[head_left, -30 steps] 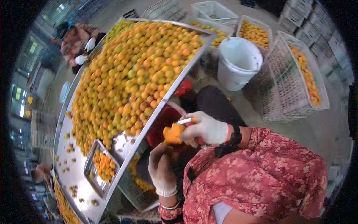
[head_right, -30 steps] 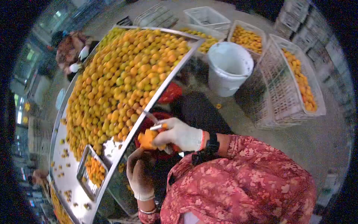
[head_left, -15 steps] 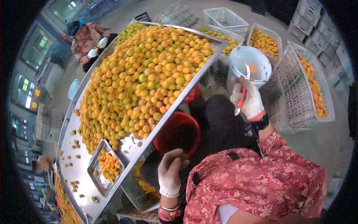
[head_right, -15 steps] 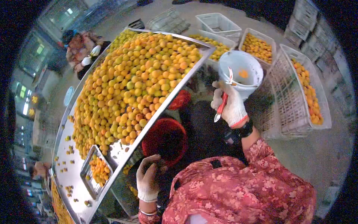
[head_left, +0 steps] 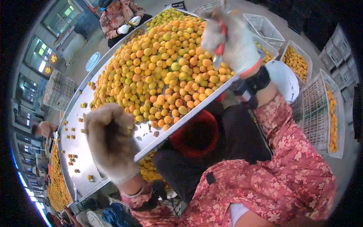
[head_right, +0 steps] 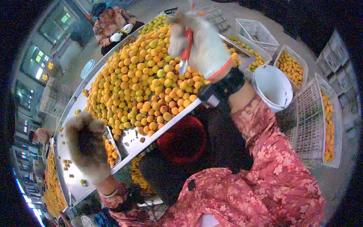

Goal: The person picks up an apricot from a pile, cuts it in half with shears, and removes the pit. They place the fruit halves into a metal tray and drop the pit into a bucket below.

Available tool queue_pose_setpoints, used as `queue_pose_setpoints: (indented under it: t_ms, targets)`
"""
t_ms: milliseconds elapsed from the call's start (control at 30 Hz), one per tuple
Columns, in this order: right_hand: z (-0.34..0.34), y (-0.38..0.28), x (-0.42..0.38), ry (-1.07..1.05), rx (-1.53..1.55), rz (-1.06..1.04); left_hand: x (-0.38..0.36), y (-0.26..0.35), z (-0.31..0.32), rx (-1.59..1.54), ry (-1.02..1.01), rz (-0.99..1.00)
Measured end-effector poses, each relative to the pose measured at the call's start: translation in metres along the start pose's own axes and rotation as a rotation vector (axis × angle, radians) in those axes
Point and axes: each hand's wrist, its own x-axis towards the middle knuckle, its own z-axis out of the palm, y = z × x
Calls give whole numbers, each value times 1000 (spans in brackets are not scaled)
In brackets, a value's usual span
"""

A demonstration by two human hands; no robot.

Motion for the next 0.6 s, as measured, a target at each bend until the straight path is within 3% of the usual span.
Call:
queue_pose_setpoints:
  t_ms: [33,100,167,200,300,367,467,500,533,600]
  targets:
    - [-9,23,9,-43,29,35,5,-15,-8,7,44,-62]
    - [-12,65,1,51,-239,164,17,-55,-44,-90,152,-255]
    - [-22,110,1,51,-542,319,19,-77,-62,-60,201,-320]
    - [-22,128,1,-2,-492,404,23,-89,-70,-12,255,-297]
    - [-8,171,12,-164,-880,423,28,-120,-105,163,204,-323]
    - [-14,209,27,-349,-1118,213,32,-127,-110,222,253,-392]
    - [-2,238,38,-561,-1336,238,42,-129,-133,560,43,-465]
    - [-7,253,38,-568,-1420,129,47,-130,-142,577,76,-461]
    - [-11,270,36,-600,-1473,-2,51,-129,-153,630,-17,-466]
    - [6,277,38,-646,-1538,60,54,-116,-173,725,-47,-465]
